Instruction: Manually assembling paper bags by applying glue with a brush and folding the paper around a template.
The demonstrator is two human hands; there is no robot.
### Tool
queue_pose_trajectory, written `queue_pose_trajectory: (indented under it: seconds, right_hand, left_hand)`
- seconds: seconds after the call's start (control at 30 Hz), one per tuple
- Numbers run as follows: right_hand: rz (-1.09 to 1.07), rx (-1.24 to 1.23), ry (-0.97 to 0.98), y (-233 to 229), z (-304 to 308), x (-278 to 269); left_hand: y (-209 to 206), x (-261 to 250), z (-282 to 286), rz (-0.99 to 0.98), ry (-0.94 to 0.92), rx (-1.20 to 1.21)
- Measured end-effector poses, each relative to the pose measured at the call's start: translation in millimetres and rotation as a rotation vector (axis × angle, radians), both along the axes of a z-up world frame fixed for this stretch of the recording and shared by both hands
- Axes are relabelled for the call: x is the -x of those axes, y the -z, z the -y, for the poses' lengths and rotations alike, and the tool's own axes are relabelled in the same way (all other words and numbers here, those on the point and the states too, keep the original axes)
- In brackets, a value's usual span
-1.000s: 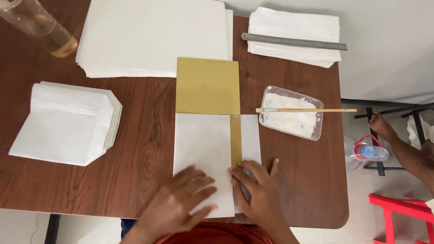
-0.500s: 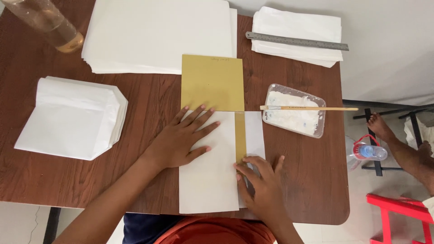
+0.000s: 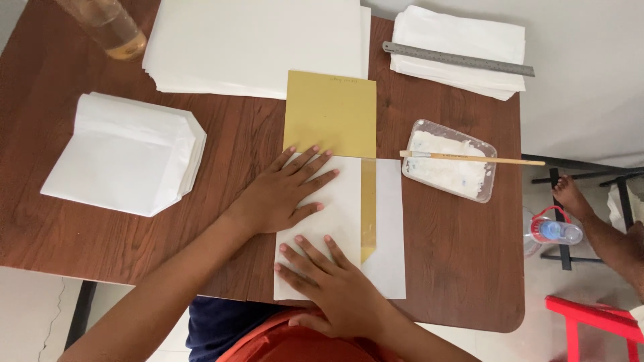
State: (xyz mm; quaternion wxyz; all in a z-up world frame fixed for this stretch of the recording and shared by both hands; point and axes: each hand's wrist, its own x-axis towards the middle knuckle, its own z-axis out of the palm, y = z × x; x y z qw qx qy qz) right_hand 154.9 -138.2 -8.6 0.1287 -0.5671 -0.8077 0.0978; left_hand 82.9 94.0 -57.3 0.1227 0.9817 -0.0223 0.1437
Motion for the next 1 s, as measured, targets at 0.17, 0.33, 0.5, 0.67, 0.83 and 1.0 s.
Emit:
queue_pose_trajectory:
  seconds: [0.17,0.33,0.5,0.67,0.83,1.0]
  right_hand:
    - [-0.034,0.014,-0.060,-4.6,14.2,8.5]
    - [-0.098,0.063,-0.102,-6.6,16.2,8.1]
    - [-0.363,0.060,-0.112,-9.5,15.8,-1.0]
    - [-0.289,-0.122,0.576,8.1,46.3,-40.4]
    - [-0.059,-0.100,1.048,21.3,67.2,-62.7]
    - [-0.291,-0.046,0.951,7.9,59.4,-46.3]
  left_hand:
    - [-11.9,-3.6,-1.0,-0.070,-0.007,0.107]
    - [-17.2,-10.0,-0.7,-0.104,-0.029,0.119]
    - [-14.2,-16.4,17.6,-0.033,-0.132,-0.033]
    - [-12.0,-18.5,20.3,0.042,-0.192,-0.145]
    - [-14.8,-21.4,21.9,0.096,-0.238,-0.211]
    - [-13.3,-15.8,22.4,0.077,-0.234,-0.156]
